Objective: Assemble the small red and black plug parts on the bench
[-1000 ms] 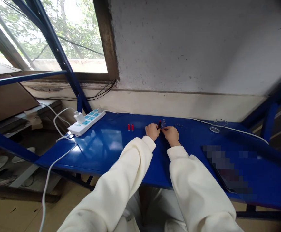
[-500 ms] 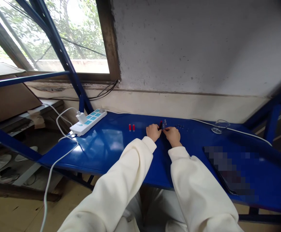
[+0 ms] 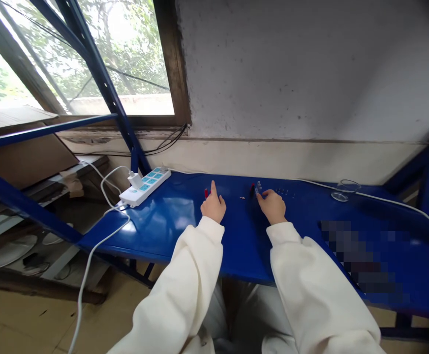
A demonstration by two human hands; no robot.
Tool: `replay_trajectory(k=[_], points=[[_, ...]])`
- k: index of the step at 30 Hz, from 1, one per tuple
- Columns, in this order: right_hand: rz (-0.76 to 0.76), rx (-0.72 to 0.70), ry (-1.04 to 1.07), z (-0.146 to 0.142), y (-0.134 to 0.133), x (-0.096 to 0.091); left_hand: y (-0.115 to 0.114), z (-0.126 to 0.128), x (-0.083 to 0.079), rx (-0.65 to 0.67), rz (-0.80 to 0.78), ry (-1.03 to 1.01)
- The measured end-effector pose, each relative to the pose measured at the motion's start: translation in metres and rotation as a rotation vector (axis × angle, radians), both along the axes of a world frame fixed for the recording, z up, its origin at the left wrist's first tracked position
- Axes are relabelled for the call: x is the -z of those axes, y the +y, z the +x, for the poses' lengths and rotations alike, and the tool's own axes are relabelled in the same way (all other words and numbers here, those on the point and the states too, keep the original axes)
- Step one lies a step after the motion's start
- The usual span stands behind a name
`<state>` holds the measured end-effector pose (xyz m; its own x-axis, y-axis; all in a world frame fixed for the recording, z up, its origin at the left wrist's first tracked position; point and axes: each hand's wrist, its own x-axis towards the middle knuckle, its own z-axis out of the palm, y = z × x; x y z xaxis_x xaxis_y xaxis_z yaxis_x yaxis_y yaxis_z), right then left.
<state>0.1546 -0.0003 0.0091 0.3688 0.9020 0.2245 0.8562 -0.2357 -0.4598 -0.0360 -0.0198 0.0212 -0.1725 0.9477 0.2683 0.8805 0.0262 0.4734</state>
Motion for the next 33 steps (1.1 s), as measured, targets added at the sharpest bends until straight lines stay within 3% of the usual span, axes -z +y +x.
replay_trajectory(k=[7, 16, 18, 23, 25, 28, 33], points=[[0.178, -0.160, -0.013, -0.017, -0.011, 0.000, 0.006, -0.005, 0.002, -0.010, -0.044, -0.014], [0.197, -0.241, 0.000, -0.019, -0.012, 0.001, 0.014, -0.006, 0.011, 0.026, 0.034, -0.209], [0.212, -0.252, 0.003, -0.020, -0.012, 0.001, 0.018, -0.005, 0.013, 0.091, 0.023, -0.410], [0.303, -0.341, 0.079, -0.027, -0.018, -0.005, 0.023, 0.002, 0.015, 0.375, -0.082, -1.128], [0.307, -0.382, 0.125, -0.031, -0.021, -0.007, 0.021, 0.003, 0.014, 0.501, -0.096, -1.298], [0.290, -0.457, 0.186, -0.036, -0.025, -0.008, 0.016, 0.005, 0.010, 0.644, -0.152, -1.390], [0.394, -0.525, 0.240, -0.036, -0.023, -0.002, 0.012, 0.008, 0.008, 0.755, -0.221, -1.397]])
